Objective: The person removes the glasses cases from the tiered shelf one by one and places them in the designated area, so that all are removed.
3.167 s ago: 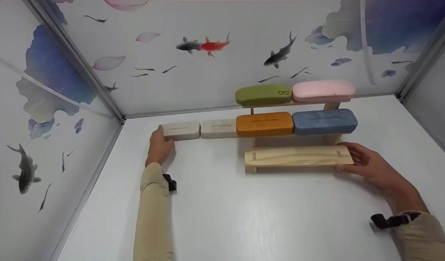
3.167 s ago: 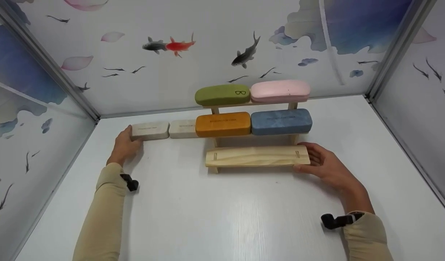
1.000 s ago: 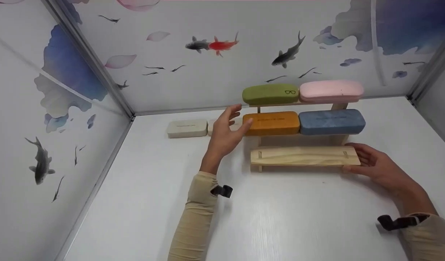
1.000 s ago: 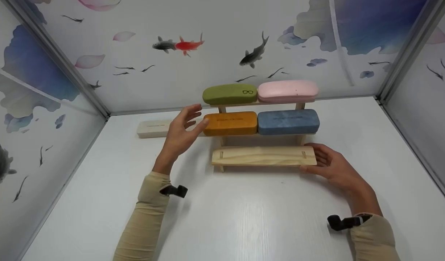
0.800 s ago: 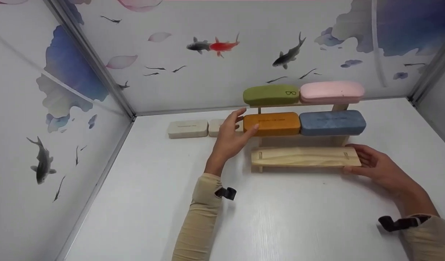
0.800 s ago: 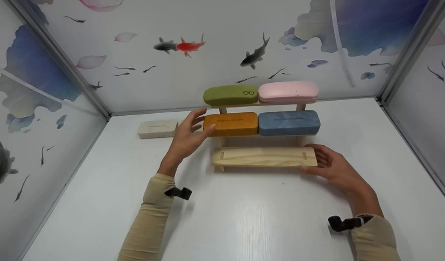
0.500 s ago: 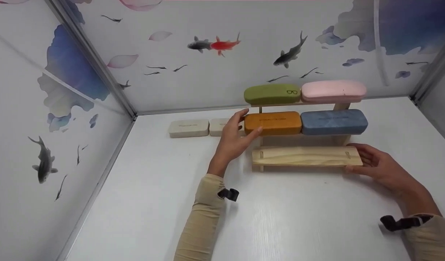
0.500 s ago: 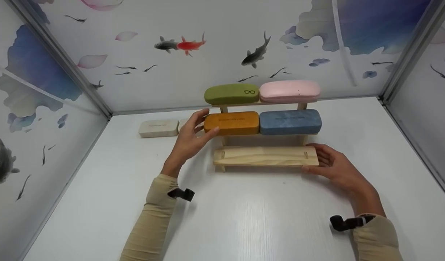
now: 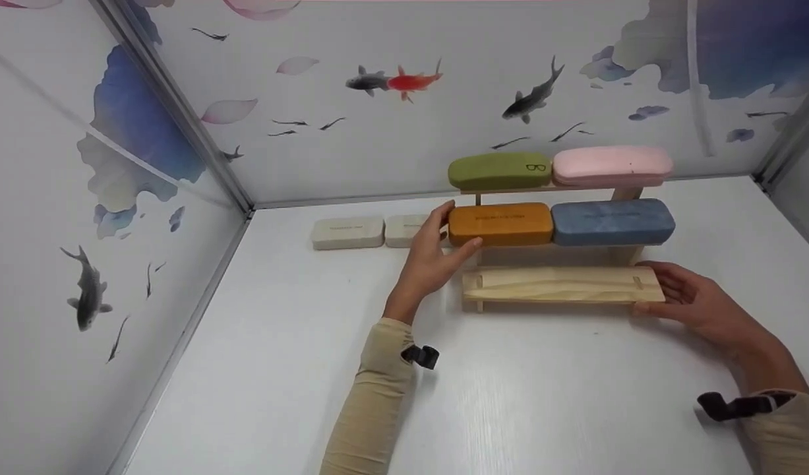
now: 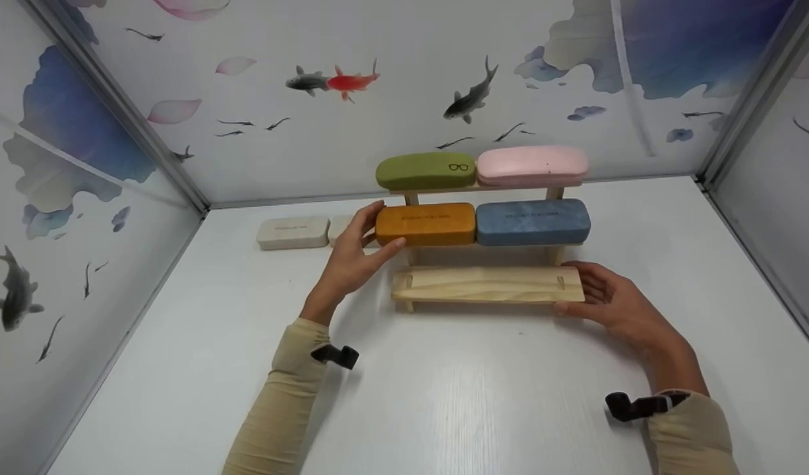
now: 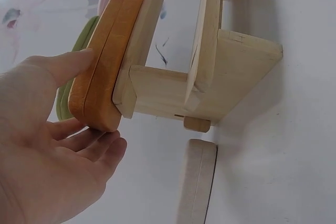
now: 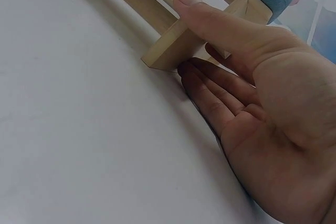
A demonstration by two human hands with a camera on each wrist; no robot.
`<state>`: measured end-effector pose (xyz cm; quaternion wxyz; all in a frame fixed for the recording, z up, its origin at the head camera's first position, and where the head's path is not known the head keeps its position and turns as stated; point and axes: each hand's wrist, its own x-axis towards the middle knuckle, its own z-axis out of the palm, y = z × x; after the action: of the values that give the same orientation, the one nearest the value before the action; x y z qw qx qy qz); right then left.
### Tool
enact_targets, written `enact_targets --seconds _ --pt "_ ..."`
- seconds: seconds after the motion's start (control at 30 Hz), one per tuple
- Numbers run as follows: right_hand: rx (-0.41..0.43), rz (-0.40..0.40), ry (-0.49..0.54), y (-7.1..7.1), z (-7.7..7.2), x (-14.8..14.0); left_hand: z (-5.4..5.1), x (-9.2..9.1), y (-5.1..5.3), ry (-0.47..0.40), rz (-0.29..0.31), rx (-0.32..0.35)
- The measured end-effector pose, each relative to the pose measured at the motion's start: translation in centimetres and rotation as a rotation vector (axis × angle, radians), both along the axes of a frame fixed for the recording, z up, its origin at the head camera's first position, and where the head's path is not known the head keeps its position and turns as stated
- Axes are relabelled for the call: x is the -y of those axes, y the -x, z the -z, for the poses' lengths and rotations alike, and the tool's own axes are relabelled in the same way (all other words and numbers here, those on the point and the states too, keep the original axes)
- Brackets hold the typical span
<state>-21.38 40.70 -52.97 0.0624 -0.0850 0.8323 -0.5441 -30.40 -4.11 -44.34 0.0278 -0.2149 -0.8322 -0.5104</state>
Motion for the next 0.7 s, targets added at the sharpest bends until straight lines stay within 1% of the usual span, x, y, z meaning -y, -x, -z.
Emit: enact_targets --seconds 0.1,0.27,0.37,0.53,0.7 --pt "0.002 0.0 0.0 0.1 0.0 0.1 0.2 0.1 0.0 0.007 -0.007 0.005" --pt "0.016 0.011 -0.009 0.1 -0.1 0.0 0.7 0.2 0.4 0.001 -0.004 0.028" --pt "0.023 0.016 -0.007 0.0 -0.1 0.1 1.0 0.3 0.6 -0.006 -0.006 0.03" --pt "0.007 0.009 -0.002 0.1 0.0 0.1 1.4 0.4 0.8 -0.057 -0.014 0.016" --pt "0.005 0.011 -0.001 0.0 0.0 0.0 1.6 1.0 1.0 -0.112 -0.012 0.042"
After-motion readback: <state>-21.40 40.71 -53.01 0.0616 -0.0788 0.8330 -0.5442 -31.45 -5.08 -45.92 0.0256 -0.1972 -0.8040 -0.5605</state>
